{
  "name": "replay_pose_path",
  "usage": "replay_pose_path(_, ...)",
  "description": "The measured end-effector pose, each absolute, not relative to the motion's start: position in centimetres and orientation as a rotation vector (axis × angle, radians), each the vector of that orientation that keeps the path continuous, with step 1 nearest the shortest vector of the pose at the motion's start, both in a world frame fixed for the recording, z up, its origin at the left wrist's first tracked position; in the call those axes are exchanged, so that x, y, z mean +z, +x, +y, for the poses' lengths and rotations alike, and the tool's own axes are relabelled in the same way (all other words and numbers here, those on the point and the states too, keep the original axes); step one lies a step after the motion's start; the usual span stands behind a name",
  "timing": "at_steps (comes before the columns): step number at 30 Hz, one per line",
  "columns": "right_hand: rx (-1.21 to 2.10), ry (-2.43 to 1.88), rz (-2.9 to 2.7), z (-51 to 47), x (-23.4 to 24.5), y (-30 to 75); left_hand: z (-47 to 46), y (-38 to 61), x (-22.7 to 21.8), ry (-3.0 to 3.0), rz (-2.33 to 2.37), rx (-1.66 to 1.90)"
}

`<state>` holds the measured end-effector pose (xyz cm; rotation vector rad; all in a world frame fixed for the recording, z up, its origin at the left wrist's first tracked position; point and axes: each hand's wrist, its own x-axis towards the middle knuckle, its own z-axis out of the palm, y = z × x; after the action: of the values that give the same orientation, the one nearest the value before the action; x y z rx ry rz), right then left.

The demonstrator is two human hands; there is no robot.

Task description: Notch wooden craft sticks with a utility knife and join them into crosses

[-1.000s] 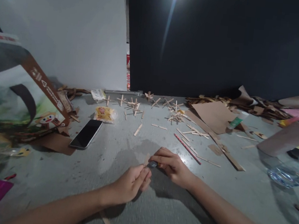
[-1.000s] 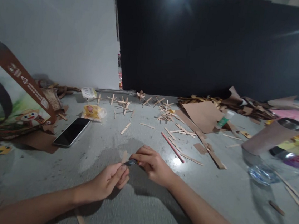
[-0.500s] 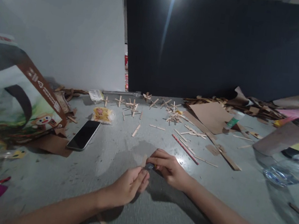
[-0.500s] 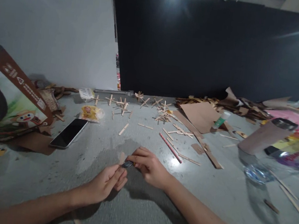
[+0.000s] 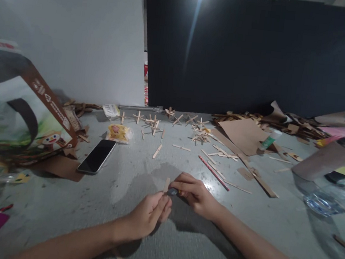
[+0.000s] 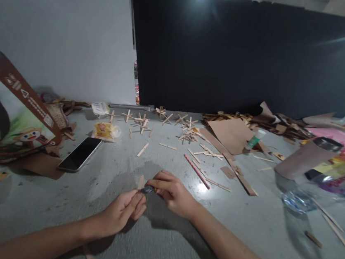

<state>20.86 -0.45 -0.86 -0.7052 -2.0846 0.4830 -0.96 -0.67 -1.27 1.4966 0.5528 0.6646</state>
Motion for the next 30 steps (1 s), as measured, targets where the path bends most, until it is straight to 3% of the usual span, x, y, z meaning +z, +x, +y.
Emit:
replay_pose_path(11, 0.458, -0.689, -2.083, -0.52, -0.6, 20.79, -0.75, -0.84, -1.42, 1.442, 0.539, 0.678)
replay_pose_path(24, 0.439, -0.707, -2.101, -0.45, -0.73, 20.52, -0.74, -1.76, -1.41, 1.774, 0.541, 0.546)
replay_pose_path(30, 0.335, -0.852, -1.951, -0.07, -1.5, 21.25, -0.71, -1.34, -1.49, 1.588, 0.555, 0.647)
